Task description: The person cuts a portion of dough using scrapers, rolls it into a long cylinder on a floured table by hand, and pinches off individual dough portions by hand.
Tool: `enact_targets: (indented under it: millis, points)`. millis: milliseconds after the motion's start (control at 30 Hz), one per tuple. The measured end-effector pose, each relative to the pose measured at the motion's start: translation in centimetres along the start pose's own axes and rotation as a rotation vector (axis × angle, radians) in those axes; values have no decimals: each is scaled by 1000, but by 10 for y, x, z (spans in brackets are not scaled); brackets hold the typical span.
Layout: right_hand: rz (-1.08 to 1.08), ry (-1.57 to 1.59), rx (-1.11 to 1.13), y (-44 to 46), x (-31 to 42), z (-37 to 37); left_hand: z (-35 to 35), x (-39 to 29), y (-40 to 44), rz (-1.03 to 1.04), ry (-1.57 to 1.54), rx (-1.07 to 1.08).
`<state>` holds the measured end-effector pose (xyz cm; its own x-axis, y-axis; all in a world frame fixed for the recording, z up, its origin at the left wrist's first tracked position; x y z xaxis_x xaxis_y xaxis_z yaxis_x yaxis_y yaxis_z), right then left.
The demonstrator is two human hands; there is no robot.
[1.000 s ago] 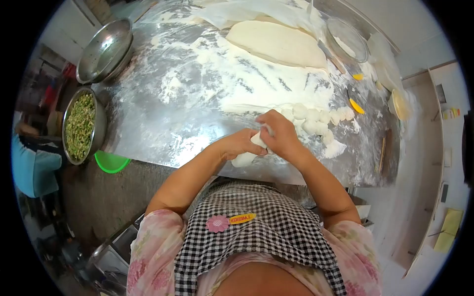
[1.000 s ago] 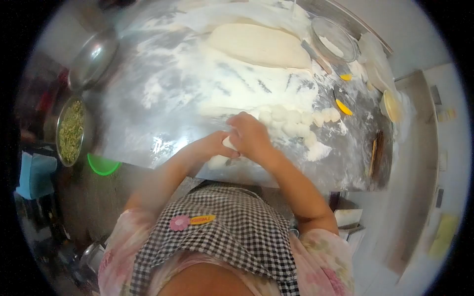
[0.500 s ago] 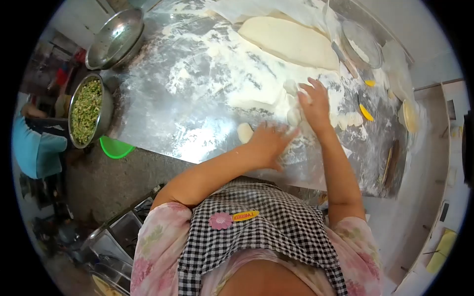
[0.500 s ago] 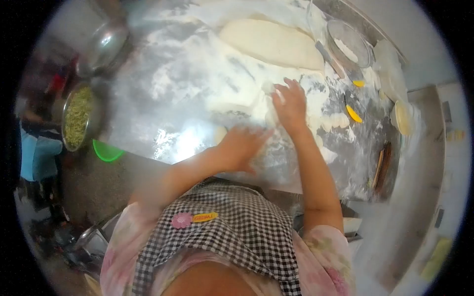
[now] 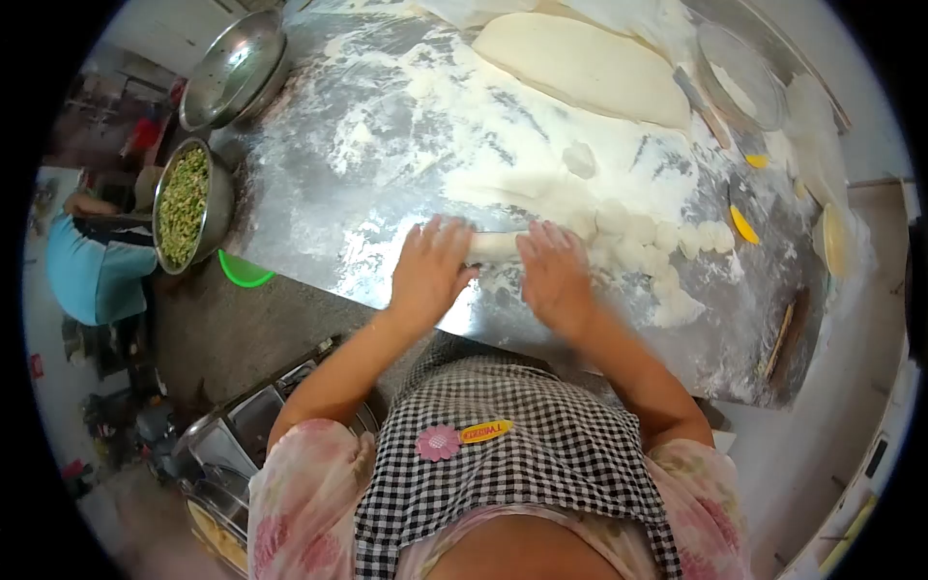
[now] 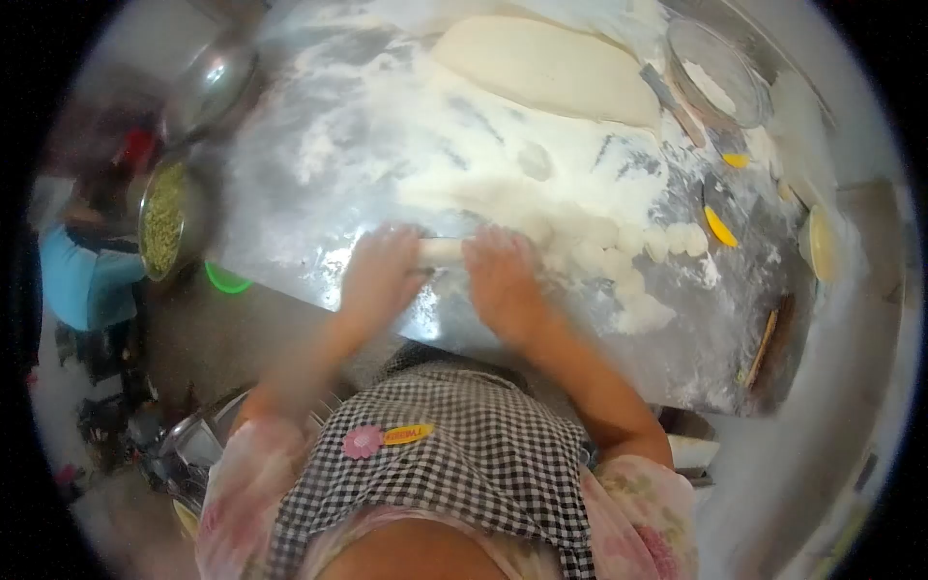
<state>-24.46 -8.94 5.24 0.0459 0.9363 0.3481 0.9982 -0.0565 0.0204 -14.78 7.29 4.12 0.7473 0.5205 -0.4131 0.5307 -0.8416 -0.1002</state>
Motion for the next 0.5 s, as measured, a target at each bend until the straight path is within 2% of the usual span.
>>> enact_targets:
  millis: [67, 100, 133, 233, 300, 400, 500]
  points:
    - [-78, -93, -50, 4, 6, 12, 2, -19, -6, 153, 31, 6]
    - [-101, -84, -78, 8, 2, 29, 13, -23, -10, 179, 95, -77]
    - [-120, -78, -105, 14, 1, 35, 19, -16, 1, 169, 152, -134]
    - [24, -223, -157, 94, -30, 37, 9, 21, 72, 58, 275, -320]
    - [112, -193, -246, 149, -47, 11, -13, 51, 121, 45, 369, -513]
    - [149, -271, -295, 184, -67, 5, -28, 83, 161, 87, 431, -523]
    - [122, -150, -157, 148, -42, 19, -35, 63, 122, 164, 74, -141]
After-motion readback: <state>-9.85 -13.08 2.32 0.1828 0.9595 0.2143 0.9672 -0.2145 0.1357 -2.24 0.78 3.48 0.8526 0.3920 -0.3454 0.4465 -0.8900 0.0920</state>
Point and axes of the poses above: each hand's wrist, its own y-axis towards the middle knuckle, its own z-axis out of the palm, x = y × z, the point moved 3 cm from there along y, towards the middle knuckle, and after that the axes turned 7 degrees about z, right-handed, at the moved point
